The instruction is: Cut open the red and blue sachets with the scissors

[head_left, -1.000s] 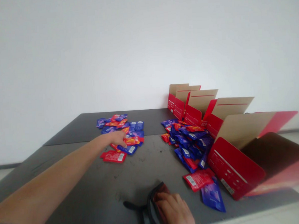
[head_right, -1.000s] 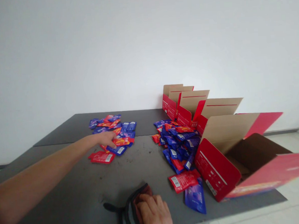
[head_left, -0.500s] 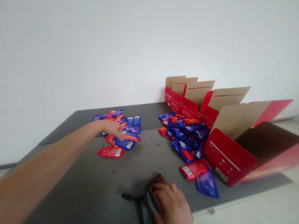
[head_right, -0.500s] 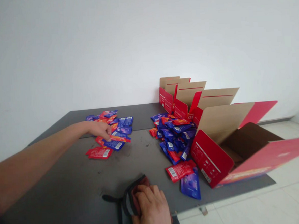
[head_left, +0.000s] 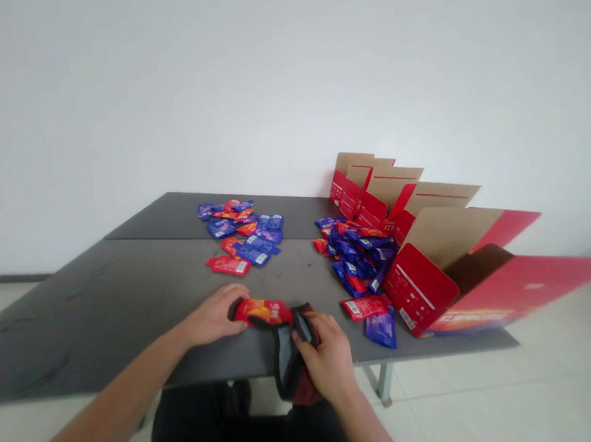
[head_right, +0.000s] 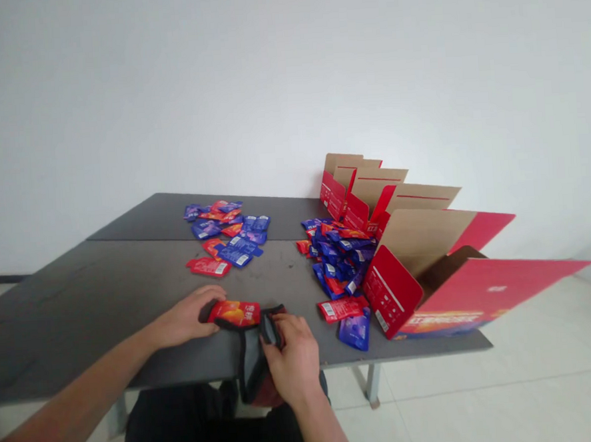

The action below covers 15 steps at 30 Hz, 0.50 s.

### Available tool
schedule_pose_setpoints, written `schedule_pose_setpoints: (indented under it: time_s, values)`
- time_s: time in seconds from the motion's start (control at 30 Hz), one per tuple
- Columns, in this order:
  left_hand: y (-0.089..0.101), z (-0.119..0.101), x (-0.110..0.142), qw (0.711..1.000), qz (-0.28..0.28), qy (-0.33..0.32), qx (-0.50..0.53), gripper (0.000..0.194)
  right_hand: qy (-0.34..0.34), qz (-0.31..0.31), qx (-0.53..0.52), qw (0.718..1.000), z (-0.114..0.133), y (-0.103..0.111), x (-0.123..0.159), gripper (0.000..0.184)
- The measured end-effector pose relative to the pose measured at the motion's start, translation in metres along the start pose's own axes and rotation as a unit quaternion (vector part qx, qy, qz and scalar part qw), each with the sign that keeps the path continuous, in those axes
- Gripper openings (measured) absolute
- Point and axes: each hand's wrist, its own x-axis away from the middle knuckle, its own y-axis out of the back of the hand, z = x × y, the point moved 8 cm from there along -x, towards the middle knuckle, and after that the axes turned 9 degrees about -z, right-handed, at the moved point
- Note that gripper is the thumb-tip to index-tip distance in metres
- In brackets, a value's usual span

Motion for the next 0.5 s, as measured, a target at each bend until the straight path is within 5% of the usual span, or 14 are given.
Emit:
schedule_pose_setpoints:
  time_s: [0.13, 0.27, 0.37, 0.5]
  values:
    - [-0.006, -0.008, 0.017, 0.999, -0.037, 0.011, 0.012, 0.056, 0.034, -0.049, 0.036, 0.998, 0.038, -0.005, -0.034, 0.018]
    - [-0.007, -0.015, 0.016, 0.999, -0.029, 0.009, 0.023, 0.059, 0.079, 0.056, 0.169, 0.981, 0.068, -0.064, -0.042, 0.016]
    - [-0.008, -0.011, 0.018, 0.999, -0.038, 0.010, -0.015, 0.063, 0.071, 0.088, 0.196, 0.974, 0.059, -0.089, -0.034, 0.019]
    - [-0.010, -0.004, 0.023, 0.998, -0.040, 0.029, -0.042, 0.059, 0.090, 0.089, 0.194, 0.973, 0.029, -0.074, -0.033, 0.013]
